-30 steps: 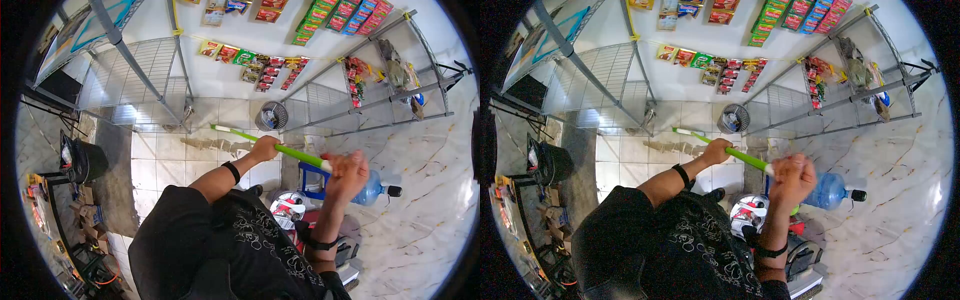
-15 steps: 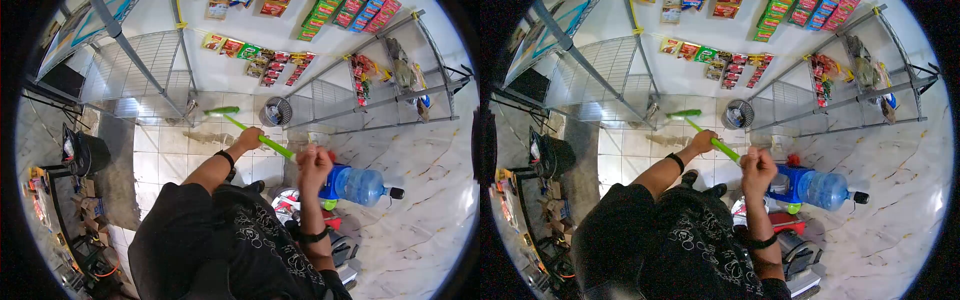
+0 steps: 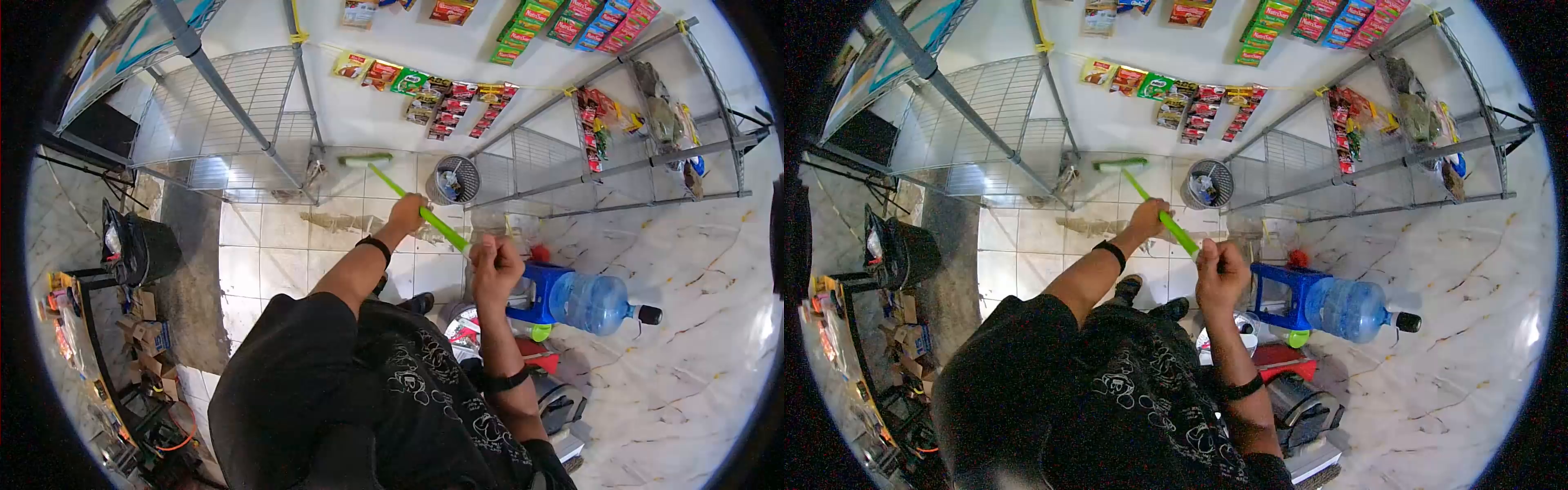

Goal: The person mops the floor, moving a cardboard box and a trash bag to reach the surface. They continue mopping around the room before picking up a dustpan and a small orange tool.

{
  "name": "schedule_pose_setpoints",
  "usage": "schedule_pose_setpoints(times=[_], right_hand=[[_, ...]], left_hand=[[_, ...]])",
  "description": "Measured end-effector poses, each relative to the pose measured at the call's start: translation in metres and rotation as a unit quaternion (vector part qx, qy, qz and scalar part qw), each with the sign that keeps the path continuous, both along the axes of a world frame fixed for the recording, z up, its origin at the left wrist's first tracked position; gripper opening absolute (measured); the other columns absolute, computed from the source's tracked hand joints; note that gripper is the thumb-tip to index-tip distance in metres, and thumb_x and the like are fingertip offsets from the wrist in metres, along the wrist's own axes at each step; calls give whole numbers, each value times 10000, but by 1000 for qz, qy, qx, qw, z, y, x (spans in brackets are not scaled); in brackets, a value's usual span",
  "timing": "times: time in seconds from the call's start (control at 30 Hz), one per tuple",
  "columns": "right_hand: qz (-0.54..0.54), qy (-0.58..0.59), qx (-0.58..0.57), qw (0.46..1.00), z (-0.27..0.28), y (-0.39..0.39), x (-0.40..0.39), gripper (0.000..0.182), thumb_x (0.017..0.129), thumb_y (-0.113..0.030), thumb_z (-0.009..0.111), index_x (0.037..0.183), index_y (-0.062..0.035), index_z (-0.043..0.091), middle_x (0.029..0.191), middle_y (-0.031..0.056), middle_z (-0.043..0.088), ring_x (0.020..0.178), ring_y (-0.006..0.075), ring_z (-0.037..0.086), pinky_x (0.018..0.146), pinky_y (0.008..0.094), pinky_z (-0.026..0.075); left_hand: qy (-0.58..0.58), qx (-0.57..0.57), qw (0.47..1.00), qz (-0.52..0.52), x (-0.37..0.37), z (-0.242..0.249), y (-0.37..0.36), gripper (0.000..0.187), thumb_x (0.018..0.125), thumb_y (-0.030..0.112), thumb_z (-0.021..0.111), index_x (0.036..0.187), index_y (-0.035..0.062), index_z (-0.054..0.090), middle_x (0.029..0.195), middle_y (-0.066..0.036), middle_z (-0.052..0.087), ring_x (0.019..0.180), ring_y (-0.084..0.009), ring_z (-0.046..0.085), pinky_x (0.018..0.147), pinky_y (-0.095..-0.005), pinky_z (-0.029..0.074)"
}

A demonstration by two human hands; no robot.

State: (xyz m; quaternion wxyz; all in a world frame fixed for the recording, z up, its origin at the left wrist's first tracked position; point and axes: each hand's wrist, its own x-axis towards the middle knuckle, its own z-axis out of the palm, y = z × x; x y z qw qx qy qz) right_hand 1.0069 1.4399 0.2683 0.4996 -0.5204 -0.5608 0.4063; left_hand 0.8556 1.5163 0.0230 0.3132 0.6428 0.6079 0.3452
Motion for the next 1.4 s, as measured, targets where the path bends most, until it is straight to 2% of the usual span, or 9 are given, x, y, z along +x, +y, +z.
schedule_pose_setpoints(times=[0.17,0.37,0.4,0.57,0.67,0.87,0.93,1.03,1.4], right_hand=[[-40,106,37,993,61,14,28,323,929,-147,542,644,-76,407,538,-1,467,470,60,402,478,227,357],[-27,200,166,965,129,12,52,309,949,-133,493,664,-76,388,522,0,442,448,72,384,461,238,355],[-7,212,186,959,132,11,51,309,952,-133,486,665,-75,389,527,1,442,449,75,386,464,239,356],[-130,-56,170,975,21,21,41,320,933,-125,529,648,-64,395,553,-3,447,502,56,385,477,219,335],[-94,22,69,993,6,2,19,321,918,-103,545,636,-59,396,565,-7,455,521,48,380,477,214,325],[-162,63,150,973,82,-1,47,323,973,-183,459,672,-80,402,521,-1,407,462,70,360,449,227,325],[-143,99,188,967,115,-2,53,345,979,-201,447,662,-86,375,512,3,374,442,85,316,445,241,298],[-148,112,217,958,142,-9,68,349,976,-203,456,662,-84,360,508,7,363,440,89,289,440,242,262],[-140,-71,193,968,68,-44,54,228,939,-133,517,745,-27,462,614,28,491,536,82,424,494,226,373]], left_hand=[[8,-125,987,-97,39,38,-35,173,759,231,578,812,90,664,843,-172,640,860,-365,593,781,-451,477],[-66,21,992,-101,67,108,-21,132,683,177,610,754,70,642,748,-171,623,761,-373,590,682,-468,462],[-87,43,989,-108,66,109,-11,150,768,185,624,721,45,599,788,-203,597,793,-381,571,642,-440,424],[-92,107,990,-21,74,18,47,164,729,183,647,688,46,566,765,-171,574,804,-362,568,664,-434,429],[-38,70,995,-54,68,5,38,155,691,196,647,705,52,591,791,-161,592,812,-358,582,685,-439,453],[-80,-13,981,-174,91,56,-22,161,634,221,627,659,61,622,729,-161,614,762,-364,588,666,-461,457],[-99,66,968,-221,102,69,-30,175,666,160,628,825,115,685,702,-142,619,664,-352,588,603,-439,453],[-174,123,958,-190,110,97,-39,121,665,134,630,778,95,651,679,-145,600,649,-347,581,584,-425,442],[-165,-3,957,-239,142,28,-49,123,727,116,636,711,23,557,750,-168,594,713,-339,571,619,-386,431]])
